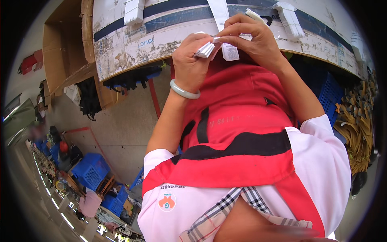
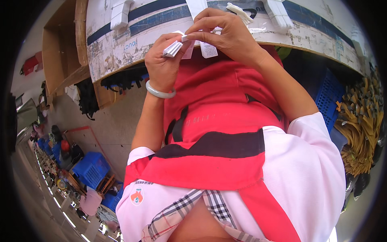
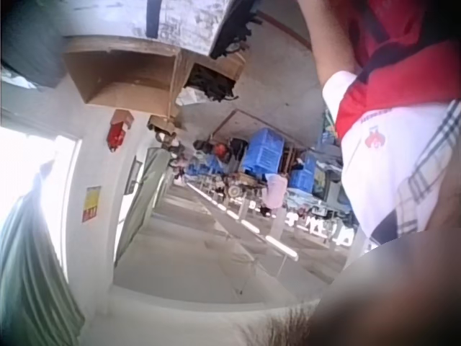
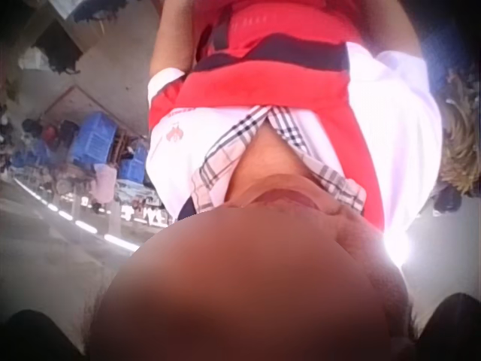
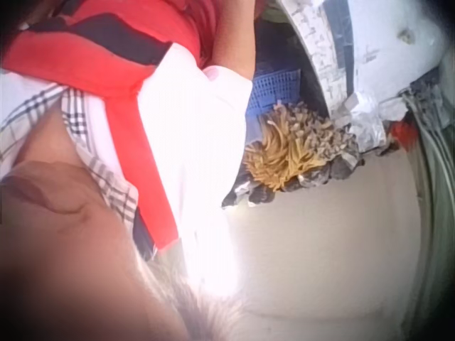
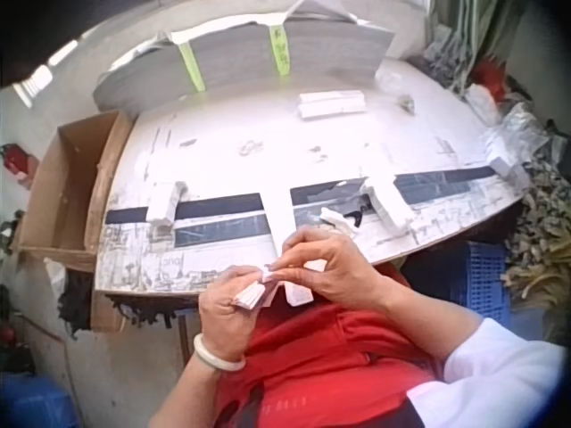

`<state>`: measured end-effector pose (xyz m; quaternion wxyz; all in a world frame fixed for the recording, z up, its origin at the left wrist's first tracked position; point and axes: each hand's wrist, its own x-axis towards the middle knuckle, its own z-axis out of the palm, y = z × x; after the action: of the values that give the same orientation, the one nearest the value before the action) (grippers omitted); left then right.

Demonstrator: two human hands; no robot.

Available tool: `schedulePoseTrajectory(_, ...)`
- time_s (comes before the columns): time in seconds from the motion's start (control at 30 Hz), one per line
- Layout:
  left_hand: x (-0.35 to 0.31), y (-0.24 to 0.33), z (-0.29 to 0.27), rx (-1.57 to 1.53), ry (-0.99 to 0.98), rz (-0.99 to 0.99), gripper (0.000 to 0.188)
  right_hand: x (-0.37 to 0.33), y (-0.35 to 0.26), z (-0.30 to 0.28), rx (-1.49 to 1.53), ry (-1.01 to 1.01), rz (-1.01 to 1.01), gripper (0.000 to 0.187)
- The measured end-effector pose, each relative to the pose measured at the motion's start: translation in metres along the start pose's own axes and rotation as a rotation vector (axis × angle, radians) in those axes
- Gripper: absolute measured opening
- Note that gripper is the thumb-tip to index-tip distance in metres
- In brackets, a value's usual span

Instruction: The recorder prepares a mug and then folds a long strip of printed product labels into a neat stack at a workshop table.

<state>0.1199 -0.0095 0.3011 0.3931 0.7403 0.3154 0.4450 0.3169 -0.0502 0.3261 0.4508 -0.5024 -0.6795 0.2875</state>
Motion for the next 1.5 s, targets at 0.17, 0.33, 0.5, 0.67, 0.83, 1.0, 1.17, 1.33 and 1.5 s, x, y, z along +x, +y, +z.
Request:
schedulePoseTrajectory(0.17, -0.007, 0.001, -0.001, -0.264, -0.007, -0.199, 0.016, -0.003, -0.007, 0.002, 0.063, 0.0, 0.148, 0.018)
schedulePoseTrajectory(0.33, -0.014, 0.007, -0.004, -0.334, -0.04, -0.312, 0.015, -0.01, 0.0, 0.007, 0.082, -0.022, 0.113, 0.016)
schedulePoseTrajectory(0.5, -0.019, 0.007, -0.006, -0.363, 0.048, -0.344, 0.015, -0.013, -0.003, 0.01, 0.181, -0.045, 0.195, 0.016)
schedulePoseTrajectory(0.67, -0.023, 0.0, -0.008, -0.373, 0.034, -0.388, 0.014, -0.013, -0.011, 0.011, 0.139, -0.061, 0.259, 0.017)
schedulePoseTrajectory(0.83, -0.025, 0.0, -0.003, -0.386, 0.005, -0.368, 0.012, -0.011, -0.004, 0.013, 0.02, -0.023, 0.047, 0.016)
schedulePoseTrajectory(1.0, -0.018, -0.004, -0.012, -0.838, -0.233, -0.761, 0.041, -0.008, -0.026, -0.003, 0.626, -0.376, 0.532, 0.015)
schedulePoseTrajectory(1.17, -0.026, -0.004, -0.005, -0.872, -0.406, -0.789, 0.046, -0.014, -0.005, 0.019, 0.407, -0.2, 0.473, 0.017)
schedulePoseTrajectory(1.33, -0.026, -0.01, 0.001, -0.904, -0.307, -0.778, 0.028, 0.004, 0.033, 0.009, -0.282, 0.081, 0.097, 0.021)
schedulePoseTrajectory(1.5, -0.022, -0.022, -0.003, -0.813, -0.113, -0.797, 0.018, 0.007, 0.042, 0.008, -0.364, 0.127, 0.106, 0.011)
